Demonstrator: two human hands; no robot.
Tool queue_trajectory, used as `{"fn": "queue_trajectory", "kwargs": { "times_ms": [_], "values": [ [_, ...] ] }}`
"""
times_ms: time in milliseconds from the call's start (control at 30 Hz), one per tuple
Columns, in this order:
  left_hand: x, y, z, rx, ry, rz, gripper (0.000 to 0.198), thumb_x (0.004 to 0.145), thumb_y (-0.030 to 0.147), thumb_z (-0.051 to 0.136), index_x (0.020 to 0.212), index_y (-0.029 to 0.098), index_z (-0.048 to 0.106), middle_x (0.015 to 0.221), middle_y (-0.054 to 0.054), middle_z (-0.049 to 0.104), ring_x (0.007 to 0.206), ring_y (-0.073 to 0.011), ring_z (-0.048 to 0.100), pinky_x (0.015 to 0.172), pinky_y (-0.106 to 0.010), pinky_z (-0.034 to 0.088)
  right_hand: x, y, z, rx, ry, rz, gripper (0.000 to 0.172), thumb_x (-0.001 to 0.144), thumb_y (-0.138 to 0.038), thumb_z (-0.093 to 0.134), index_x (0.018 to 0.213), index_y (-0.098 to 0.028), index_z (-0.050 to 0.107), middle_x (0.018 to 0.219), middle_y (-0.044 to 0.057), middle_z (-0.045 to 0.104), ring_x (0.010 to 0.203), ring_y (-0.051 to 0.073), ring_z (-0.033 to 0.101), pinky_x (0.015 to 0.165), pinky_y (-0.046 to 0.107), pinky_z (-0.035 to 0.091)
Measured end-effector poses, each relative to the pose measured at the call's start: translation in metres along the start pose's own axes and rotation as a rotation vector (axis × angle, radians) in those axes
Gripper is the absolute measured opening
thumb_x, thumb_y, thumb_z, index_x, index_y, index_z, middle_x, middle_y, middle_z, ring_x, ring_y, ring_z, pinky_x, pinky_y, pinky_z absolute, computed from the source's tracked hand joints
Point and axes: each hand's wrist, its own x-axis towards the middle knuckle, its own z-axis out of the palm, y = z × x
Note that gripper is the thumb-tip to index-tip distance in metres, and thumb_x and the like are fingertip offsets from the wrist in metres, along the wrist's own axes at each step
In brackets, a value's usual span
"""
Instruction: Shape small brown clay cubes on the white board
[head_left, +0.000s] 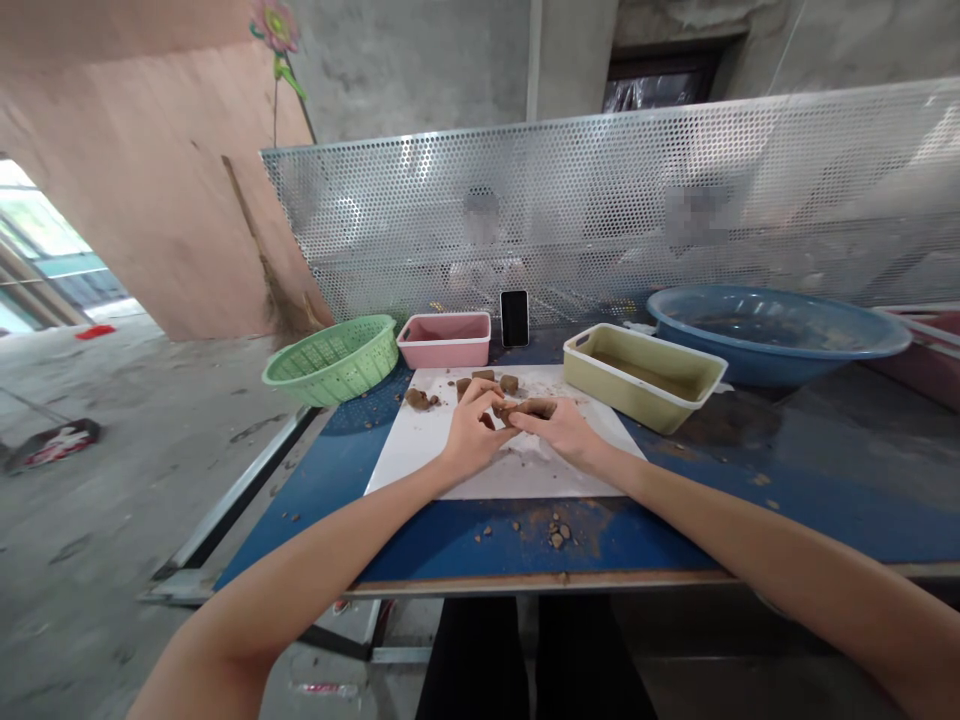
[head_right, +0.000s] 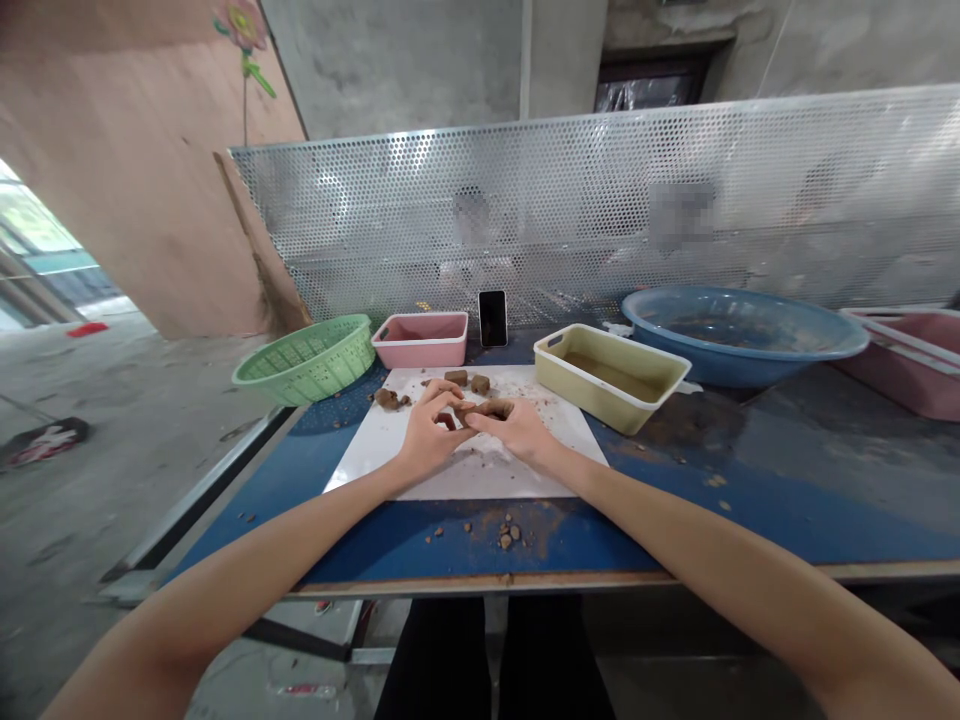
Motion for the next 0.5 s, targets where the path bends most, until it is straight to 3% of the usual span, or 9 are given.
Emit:
{"fn": "queue_trajectory", "kwargs": {
  "times_ms": [100, 333, 500],
  "values": [
    [0.000, 0.002, 0.000, -0.010, 0.010, 0.010, 0.018, 0.078, 0.026, 0.086, 0.088, 0.019, 0.072, 0.110, -0.007, 0.061, 0.087, -0.0154, 0.061, 0.056, -0.020, 0.048, -0.001, -0.003, 0.001, -0.004, 0.002, -0.013, 0.038, 0.081, -0.058, 0.083, 0.091, -0.022, 0.084, 0.090, 0.007, 0.077, 0.087, 0.023, 0.067, 0.081, 0.038, 0.052],
    [0.000, 0.003, -0.001, -0.012, 0.005, 0.009, 0.025, 0.081, 0.039, 0.089, 0.093, 0.020, 0.077, 0.113, -0.010, 0.063, 0.092, -0.0189, 0.064, 0.061, -0.024, 0.054, 0.003, 0.012, 0.000, 0.009, -0.008, 0.015, 0.050, 0.085, -0.070, 0.078, 0.093, -0.021, 0.084, 0.078, 0.004, 0.070, 0.072, 0.018, 0.058, 0.065, 0.033, 0.045],
    [-0.001, 0.000, 0.002, -0.035, 0.007, 0.038, 0.033, 0.080, 0.047, 0.091, 0.091, 0.020, 0.077, 0.112, -0.010, 0.062, 0.094, -0.0191, 0.064, 0.061, -0.025, 0.054, -0.001, 0.007, -0.001, 0.008, 0.003, 0.006, 0.045, 0.085, -0.066, 0.081, 0.087, -0.021, 0.084, 0.087, 0.006, 0.077, 0.082, 0.022, 0.065, 0.076, 0.036, 0.051]
  ]
}}
